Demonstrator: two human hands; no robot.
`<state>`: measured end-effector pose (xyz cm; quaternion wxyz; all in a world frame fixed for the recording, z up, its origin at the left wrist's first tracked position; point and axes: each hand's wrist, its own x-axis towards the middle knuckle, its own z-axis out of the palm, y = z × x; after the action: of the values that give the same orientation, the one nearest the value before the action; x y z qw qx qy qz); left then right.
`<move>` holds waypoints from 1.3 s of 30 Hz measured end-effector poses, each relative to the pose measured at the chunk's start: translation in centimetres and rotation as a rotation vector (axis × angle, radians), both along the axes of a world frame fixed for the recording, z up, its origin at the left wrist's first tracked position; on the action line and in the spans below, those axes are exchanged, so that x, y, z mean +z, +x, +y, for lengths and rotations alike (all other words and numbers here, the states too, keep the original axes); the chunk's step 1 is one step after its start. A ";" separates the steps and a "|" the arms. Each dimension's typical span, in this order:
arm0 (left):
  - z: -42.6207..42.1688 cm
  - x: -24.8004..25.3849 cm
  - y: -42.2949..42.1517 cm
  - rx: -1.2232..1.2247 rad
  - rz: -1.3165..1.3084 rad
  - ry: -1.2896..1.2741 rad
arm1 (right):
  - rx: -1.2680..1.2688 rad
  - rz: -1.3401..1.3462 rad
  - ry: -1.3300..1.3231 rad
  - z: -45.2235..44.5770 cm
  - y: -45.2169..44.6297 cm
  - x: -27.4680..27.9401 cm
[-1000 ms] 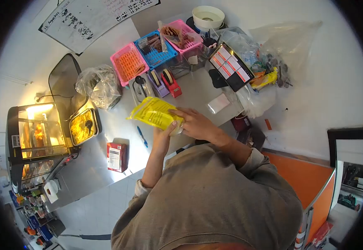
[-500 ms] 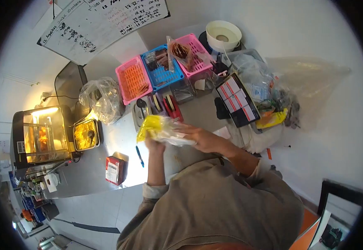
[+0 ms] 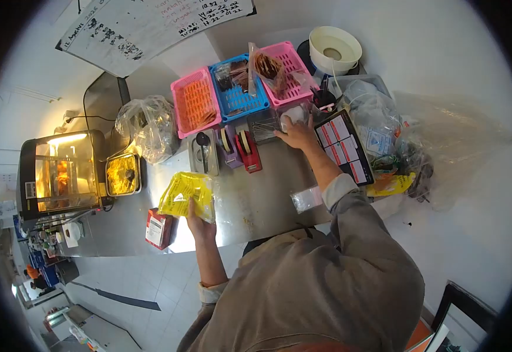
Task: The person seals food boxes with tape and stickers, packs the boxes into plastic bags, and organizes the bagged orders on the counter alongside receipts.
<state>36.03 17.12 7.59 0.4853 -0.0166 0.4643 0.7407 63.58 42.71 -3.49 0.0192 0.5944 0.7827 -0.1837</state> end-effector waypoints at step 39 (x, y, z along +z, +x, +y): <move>-19.1 -25.3 16.3 -2.422 1.168 -0.268 | -1.721 -0.206 -0.478 -59.3 31.5 -46.5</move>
<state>52.28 -1.97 -17.73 0.5564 0.6680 0.3920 -0.3010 95.06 -16.64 -49.98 0.0682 0.9688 0.0017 -0.2382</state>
